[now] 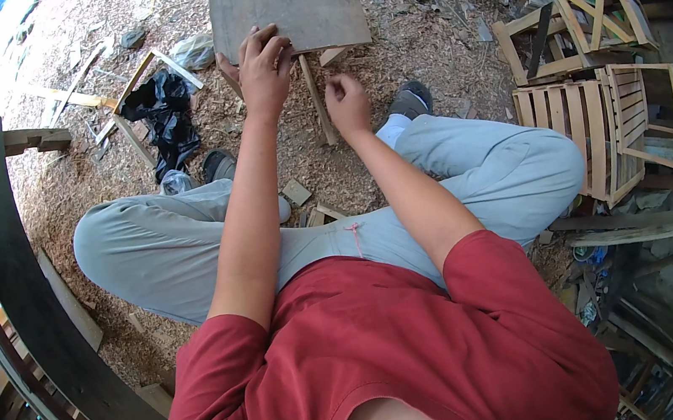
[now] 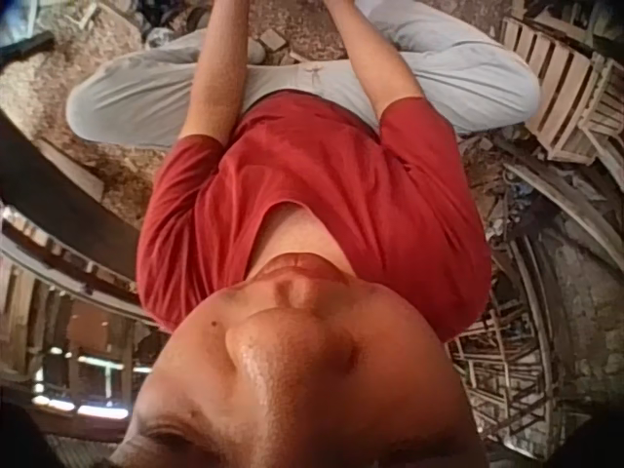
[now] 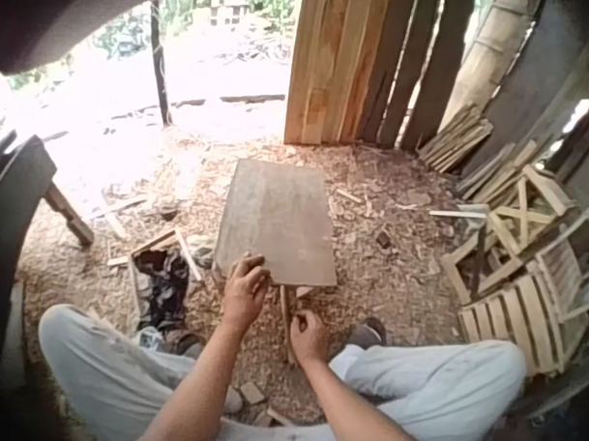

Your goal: Assemble and secure a small rectangular wooden frame using a hammer and small nails.

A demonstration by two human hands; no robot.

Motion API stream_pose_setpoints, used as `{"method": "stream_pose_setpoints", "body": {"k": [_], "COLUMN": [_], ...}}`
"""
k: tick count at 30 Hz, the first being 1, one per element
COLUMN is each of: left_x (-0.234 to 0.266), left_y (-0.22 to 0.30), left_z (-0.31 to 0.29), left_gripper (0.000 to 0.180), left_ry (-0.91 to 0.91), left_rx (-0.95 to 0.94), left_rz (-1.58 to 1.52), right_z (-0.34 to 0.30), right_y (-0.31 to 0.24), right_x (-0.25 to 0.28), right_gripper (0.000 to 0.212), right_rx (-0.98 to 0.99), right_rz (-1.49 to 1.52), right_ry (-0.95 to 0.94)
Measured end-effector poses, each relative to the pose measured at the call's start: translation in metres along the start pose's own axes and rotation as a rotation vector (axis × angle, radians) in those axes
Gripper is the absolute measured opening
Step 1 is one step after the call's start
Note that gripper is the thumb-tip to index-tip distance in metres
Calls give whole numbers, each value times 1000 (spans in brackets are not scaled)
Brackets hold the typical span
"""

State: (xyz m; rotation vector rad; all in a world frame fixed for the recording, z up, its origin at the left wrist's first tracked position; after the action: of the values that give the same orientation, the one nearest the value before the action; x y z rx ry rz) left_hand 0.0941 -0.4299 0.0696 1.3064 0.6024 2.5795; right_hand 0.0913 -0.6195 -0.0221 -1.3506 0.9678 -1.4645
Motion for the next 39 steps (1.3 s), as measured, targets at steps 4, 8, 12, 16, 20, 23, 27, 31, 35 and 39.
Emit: {"method": "stream_pose_setpoints", "body": {"k": [4,8,12,16,20,23,27,31,35,39], "left_x": [-3,2,-2,-2,-4,0,3,6,1,2], "left_y": [10,10,8,3,8,9,3,17,3,4], "left_z": [4,2,2,1,0,3,-3,-1,-4,-4], "left_gripper": [14,12,11,11,12,12,12,12,13,13], "left_ry": [0,-27,-22,-12,-16,5,-2,-41,-20,-14], "left_rx": [-44,-6,-5,-3,-6,-26,-11,15,12,20], "left_rz": [51,104,101,22,10,38,33,92,43,17], "right_z": [-36,-52,-41,-41,-38,-29,-23,-18,-23,-18], "right_y": [99,125,123,114,121,109,81,70,28,-39], "right_x": [-10,-23,-32,-39,-39,-47,-39,-8,21,78], "right_gripper": [37,71,89,97,85,64,45,37,34,27], "right_rx": [-324,-503,-559,-776,-804,-800,-946,-870,-917,-1044], "right_rz": [-140,-191,-75,104,179,285,173,-25,79,93], "right_ry": [-249,-412,-383,-302,-301,-346,-278,-291,-380,-461]}}
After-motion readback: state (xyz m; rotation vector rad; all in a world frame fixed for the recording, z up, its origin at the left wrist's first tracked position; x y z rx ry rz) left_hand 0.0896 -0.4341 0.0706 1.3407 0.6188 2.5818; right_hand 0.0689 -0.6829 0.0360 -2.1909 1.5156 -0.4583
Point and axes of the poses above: each hand's wrist, its own z-axis towards the middle knuckle, its own x-axis out of the back of the hand, y = z × x, the point moved 4 cm from there along z, towards the middle knuckle, and after that the axes turned 15 degrees about z, right-handed, at the moved point
